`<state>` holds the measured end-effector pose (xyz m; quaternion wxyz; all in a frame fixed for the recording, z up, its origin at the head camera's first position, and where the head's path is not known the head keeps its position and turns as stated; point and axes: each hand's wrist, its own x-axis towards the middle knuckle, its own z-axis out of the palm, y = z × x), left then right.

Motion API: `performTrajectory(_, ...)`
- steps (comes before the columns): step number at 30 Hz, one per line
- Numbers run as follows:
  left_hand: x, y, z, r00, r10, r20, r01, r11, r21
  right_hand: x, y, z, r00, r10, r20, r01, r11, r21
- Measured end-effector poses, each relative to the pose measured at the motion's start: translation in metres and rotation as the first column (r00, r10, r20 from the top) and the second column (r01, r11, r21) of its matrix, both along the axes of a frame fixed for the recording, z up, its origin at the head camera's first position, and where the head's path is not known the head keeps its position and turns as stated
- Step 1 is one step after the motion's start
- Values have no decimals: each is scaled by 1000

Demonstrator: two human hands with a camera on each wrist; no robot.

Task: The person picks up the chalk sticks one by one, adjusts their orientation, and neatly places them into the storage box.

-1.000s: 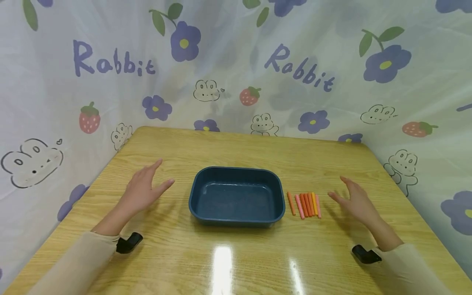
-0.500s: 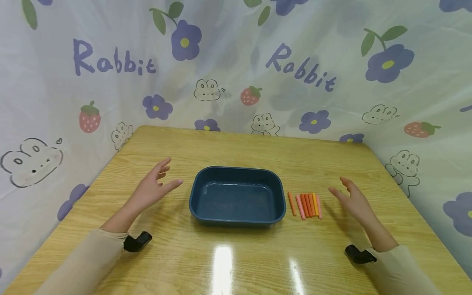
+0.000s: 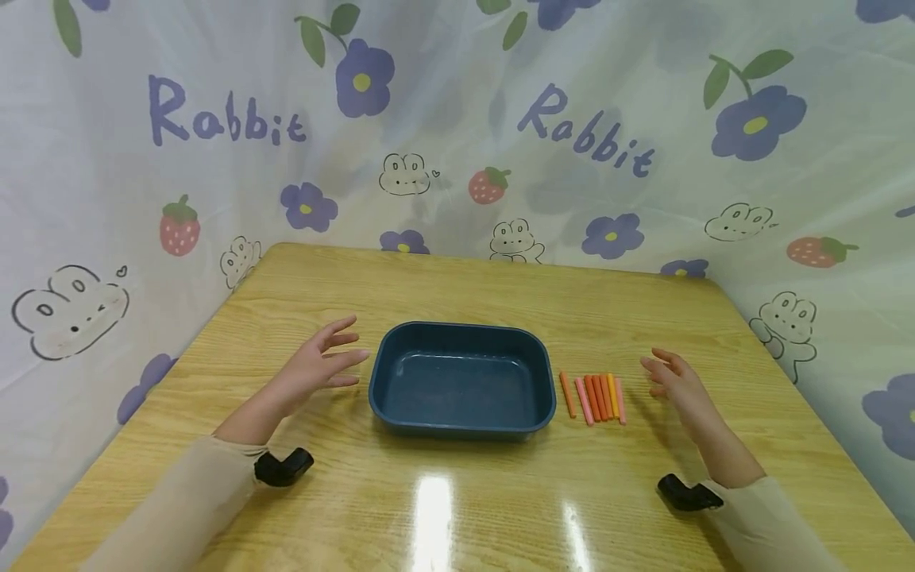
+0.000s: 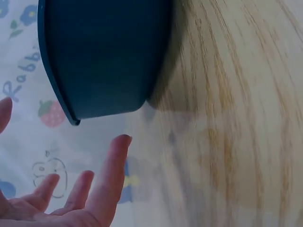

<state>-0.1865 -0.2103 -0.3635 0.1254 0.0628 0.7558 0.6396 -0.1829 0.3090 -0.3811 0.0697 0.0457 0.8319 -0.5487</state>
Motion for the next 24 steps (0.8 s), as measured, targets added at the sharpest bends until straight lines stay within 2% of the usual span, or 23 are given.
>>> performTrajectory(5, -1, 3, -3, 993, -31, 116, 22, 997, 79, -1, -2, -3, 999, -21, 41, 26, 992, -124)
performTrajectory(10, -2, 5, -5, 980, -67, 189, 50, 994, 97, -3, -3, -9, 995, -32, 89, 51, 975, -215)
performTrajectory(13, -2, 6, -7, 974, -82, 209, 65, 994, 87, -4, -3, -14, 995, -15, 100, 34, 982, -187)
performTrajectory(18, -2, 6, -11, 968, -97, 230, 78, 993, 90, -5, -6, -18, 995, 31, 91, -26, 998, -56)
performTrajectory(24, -3, 8, -13, 968, -119, 223, 101, 991, 89, -5, -11, -17, 992, 77, 97, -86, 992, 93)
